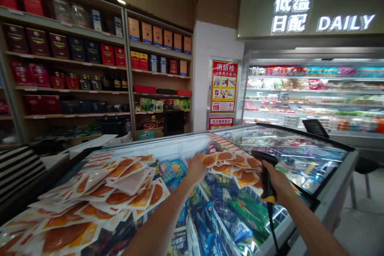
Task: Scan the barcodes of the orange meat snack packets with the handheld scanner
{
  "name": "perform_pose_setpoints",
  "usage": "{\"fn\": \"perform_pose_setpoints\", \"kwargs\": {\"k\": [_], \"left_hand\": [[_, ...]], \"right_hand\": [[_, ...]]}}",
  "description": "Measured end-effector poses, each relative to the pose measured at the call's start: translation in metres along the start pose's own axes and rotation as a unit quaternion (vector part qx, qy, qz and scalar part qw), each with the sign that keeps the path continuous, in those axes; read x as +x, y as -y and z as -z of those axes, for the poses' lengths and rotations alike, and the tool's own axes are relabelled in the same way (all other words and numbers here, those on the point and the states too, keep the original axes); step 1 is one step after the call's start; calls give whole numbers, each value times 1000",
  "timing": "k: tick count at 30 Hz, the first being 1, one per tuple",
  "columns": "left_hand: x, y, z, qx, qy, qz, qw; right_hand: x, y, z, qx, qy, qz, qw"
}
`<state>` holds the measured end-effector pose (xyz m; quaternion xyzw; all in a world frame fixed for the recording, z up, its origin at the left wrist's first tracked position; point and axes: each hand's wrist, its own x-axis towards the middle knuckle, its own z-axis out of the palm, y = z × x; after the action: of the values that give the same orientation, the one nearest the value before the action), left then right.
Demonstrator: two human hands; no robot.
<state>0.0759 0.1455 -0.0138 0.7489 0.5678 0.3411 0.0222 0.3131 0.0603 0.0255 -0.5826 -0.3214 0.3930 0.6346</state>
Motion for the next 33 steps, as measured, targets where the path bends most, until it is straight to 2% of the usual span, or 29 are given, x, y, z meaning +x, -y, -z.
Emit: {"fn": "perform_pose_setpoints", "kwargs": {"k": [3, 8, 11, 13, 15, 17, 22, 25, 33], "left_hand": [[-10, 29, 46, 85, -26, 56, 995], [-32, 73, 123, 201, -87, 144, 965], [-46, 94, 157, 276, -111, 203, 933], [-55, 107, 170, 292, -92, 261, 916], [-65, 117, 174, 271, -47, 313, 909], [-74, 123, 169, 264, -23, 323, 909], [-94, 125, 143, 338, -95, 234, 907], [-97, 122, 134, 351, -111, 211, 906], [-69, 123, 111, 341, -123, 200, 910]], "right_hand": [[-7, -4, -17, 0, 52, -8, 999], [-25, -6, -49, 21, 118, -14, 993], [-39, -5, -61, 23, 147, -21, 989], [-47, -2, -67, 18, 154, -22, 988], [-54, 0, -71, 16, 157, -21, 987], [-58, 2, -74, 14, 163, -23, 986], [-63, 1, -82, 13, 189, -23, 982], [-63, -1, -87, 20, 199, -26, 979], [-60, -2, -96, 12, 205, -25, 978]]}}
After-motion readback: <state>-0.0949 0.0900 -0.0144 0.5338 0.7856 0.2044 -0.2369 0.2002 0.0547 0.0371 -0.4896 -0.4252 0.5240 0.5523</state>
